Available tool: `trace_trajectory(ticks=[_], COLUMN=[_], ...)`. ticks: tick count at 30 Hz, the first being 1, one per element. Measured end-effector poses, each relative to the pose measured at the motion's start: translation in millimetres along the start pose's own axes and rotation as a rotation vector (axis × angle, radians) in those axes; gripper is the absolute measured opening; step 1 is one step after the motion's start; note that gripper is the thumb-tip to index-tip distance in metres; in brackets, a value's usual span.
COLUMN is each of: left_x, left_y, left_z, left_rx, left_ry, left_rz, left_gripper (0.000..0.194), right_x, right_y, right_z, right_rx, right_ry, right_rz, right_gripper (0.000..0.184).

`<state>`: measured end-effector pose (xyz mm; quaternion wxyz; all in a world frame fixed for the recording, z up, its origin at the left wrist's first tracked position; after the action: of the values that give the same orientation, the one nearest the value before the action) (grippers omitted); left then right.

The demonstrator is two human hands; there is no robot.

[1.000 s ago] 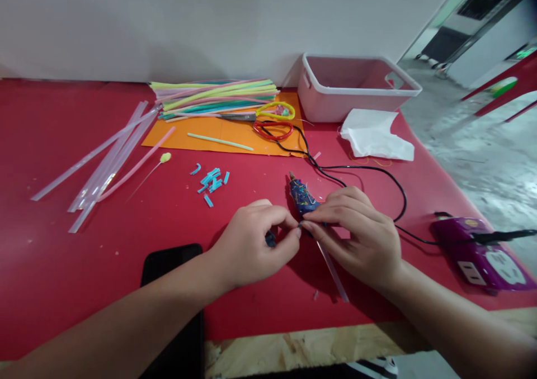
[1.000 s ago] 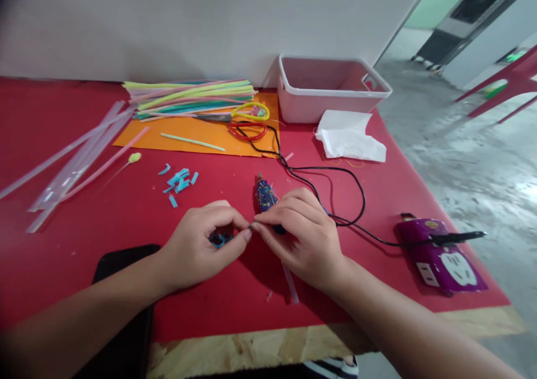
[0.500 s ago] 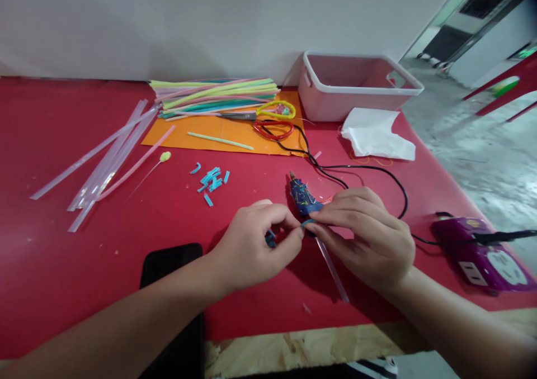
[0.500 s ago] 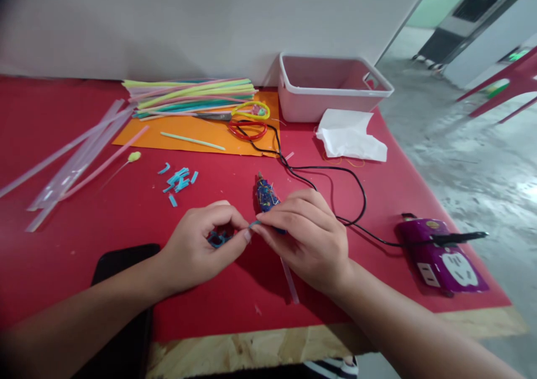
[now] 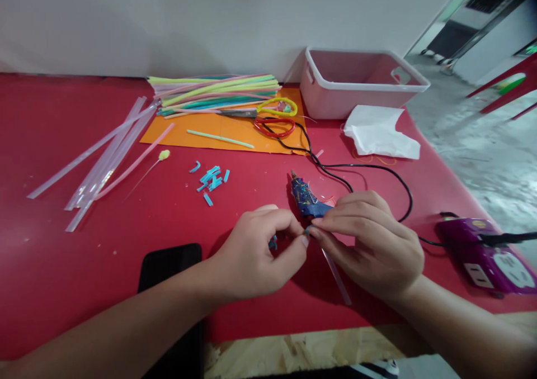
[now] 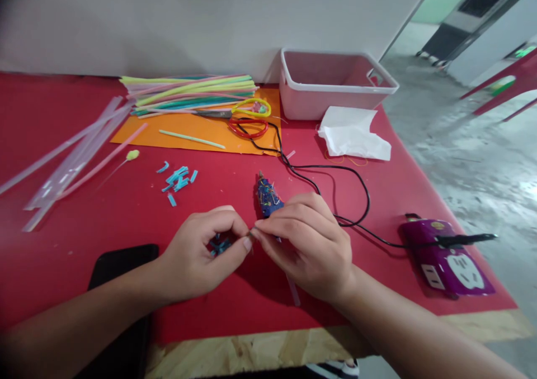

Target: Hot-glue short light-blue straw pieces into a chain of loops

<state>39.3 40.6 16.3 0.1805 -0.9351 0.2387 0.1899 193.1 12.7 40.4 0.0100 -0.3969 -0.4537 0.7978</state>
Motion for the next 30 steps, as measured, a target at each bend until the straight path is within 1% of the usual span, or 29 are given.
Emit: trace_trajectory(ticks=[7,12,16,23,26,30], left_x=[1.2,1.8,1.4,2.9,2.3,2.0], left_y=[-1,0,-1,-1,-1,-1], left_z=[2,5,5,2,1,3], left_rx=[-0.062,-0.119,-0.122,-0.131,-0.137,-0.146], left_ry=[0.074,0.112,0.111,0.132,0.145,0.157], left_rz=[0.032,0.048,0.054,0.080,0.080,0.064], left_gripper=[0.014,0.013,0.014,0.015,0.015,0.015], right_x=[-2,-1,-1,-4,-5,-4], right_y=[2,-3,-5,1,3,0], right_z=[5,0,0,10,10,6], right_rx=[-0.084,-0.014,-0.022,-0.136,-0.138,-0.119], right_ry=[0.065,0.050,0.050,0.152,0.186,0.142], right_rz=[-0.004,-0.008,-0.014,0.008,0.021,0.005], right_gripper=[0.015,0.011,0.012,0.015,0.015,0.016])
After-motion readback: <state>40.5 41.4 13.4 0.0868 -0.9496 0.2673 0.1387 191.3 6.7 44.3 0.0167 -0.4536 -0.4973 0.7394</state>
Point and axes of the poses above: each hand's wrist, its own y-axis away from the middle knuckle, its own x-axis out of the palm, z = x × y, the point moved 5 cm from there along -y, towards the middle knuckle
